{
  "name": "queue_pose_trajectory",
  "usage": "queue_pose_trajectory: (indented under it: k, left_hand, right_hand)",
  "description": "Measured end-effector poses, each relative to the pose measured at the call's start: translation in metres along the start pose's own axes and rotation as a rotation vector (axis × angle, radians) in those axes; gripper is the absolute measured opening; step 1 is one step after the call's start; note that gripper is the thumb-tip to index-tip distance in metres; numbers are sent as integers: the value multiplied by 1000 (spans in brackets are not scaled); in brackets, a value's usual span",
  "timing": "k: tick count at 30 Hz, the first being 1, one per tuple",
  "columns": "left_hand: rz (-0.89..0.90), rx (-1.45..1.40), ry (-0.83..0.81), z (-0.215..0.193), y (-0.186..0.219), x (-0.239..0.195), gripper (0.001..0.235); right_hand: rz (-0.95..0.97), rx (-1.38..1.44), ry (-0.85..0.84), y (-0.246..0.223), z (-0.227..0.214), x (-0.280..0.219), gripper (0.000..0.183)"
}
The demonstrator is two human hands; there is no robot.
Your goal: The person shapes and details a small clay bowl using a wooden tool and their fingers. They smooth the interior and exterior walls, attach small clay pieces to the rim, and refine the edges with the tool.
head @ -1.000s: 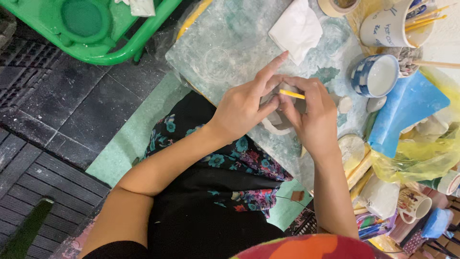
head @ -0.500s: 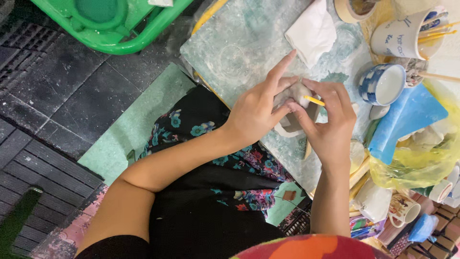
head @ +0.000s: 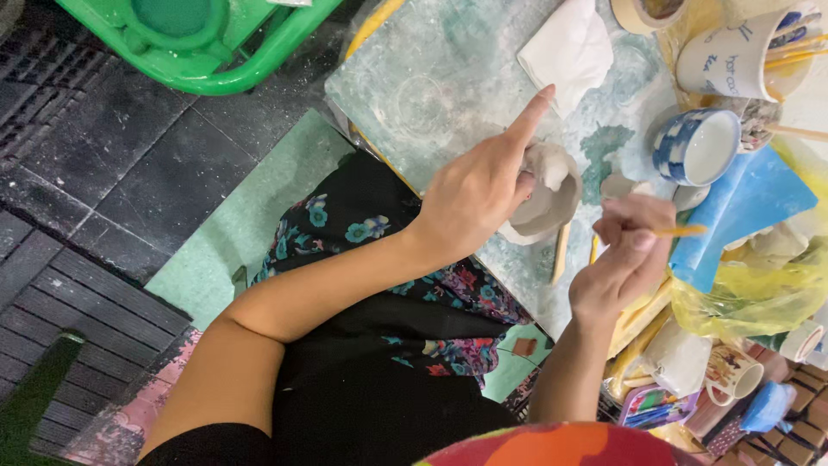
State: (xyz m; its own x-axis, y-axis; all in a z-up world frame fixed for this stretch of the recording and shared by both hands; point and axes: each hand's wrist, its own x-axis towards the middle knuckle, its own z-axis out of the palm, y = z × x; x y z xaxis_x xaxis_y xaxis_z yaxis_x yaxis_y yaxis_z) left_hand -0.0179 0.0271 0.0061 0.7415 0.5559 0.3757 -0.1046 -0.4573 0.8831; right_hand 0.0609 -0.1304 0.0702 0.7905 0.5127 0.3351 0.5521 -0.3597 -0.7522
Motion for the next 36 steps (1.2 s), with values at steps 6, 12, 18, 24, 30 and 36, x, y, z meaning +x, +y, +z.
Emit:
queue_pose_trajectory:
  k: [6,12,18,24,30,36]
  left_hand:
    - [13,50,-25,-1,5,-2,88]
    - [-191,-69,-181,-3,3,4,91]
    - [-195,-802,-173,-11,-8,-10,69]
    - [-217,-1055,-72,17,6,-16,70]
    - [-231,-1134,-12,18,1,-18,70]
    - [-230,-1165,-4,15,0,-17,69]
  right_hand:
    - [-84,-209,148,4,-17,-31,51]
    - [0,63,222,21,-18,-51,28]
    - [130,376,127,17,-11,-66,21]
    - [170,527,118,5,-2,-60,13]
    - [194,279,45,-1,-4,-57,25]
    - [343,-9,-22,-15,3,-38,17]
